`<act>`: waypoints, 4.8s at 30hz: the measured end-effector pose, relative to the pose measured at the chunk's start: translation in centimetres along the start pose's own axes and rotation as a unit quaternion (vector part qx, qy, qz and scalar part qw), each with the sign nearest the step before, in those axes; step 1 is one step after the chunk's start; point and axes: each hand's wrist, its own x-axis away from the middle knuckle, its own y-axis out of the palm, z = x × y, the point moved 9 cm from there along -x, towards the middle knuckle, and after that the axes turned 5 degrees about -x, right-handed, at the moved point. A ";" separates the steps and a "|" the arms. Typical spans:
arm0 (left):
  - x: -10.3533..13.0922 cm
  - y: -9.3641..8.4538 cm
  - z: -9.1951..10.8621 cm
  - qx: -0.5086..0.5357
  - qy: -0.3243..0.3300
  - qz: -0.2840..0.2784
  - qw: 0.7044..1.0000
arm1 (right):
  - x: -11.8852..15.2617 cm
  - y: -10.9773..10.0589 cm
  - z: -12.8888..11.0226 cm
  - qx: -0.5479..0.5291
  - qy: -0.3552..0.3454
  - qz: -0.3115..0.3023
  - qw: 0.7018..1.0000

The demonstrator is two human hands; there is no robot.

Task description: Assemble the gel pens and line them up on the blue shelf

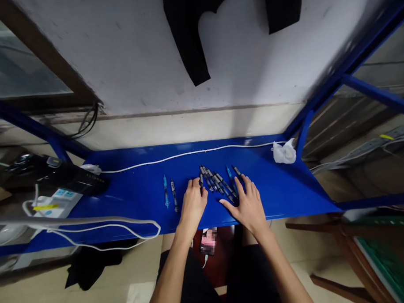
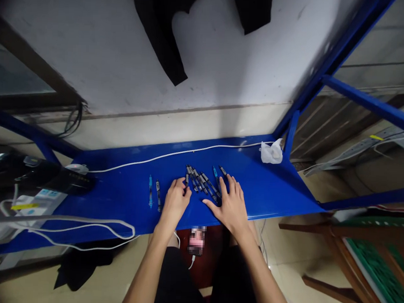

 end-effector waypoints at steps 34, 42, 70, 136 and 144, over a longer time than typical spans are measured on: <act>-5.5 -10.9 -8.5 0.471 -0.083 0.237 0.846 | -6.4 5.4 -6.4 0.088 -0.002 -0.008 0.996; -12.9 -8.1 -8.3 0.647 -0.119 0.179 0.732 | -7.7 4.2 -1.3 0.112 -0.054 -0.047 0.991; -14.2 -3.0 -1.3 0.587 0.091 -0.127 0.794 | -16.6 8.8 -8.0 -0.443 -0.077 -0.022 0.893; -15.3 -3.4 -5.1 0.539 0.008 0.057 0.840 | -16.8 9.2 -8.1 -0.320 -0.125 -0.003 0.939; -16.0 -4.3 -6.8 0.571 -0.011 0.090 0.816 | -16.7 9.1 -8.3 -0.312 -0.114 -0.028 0.943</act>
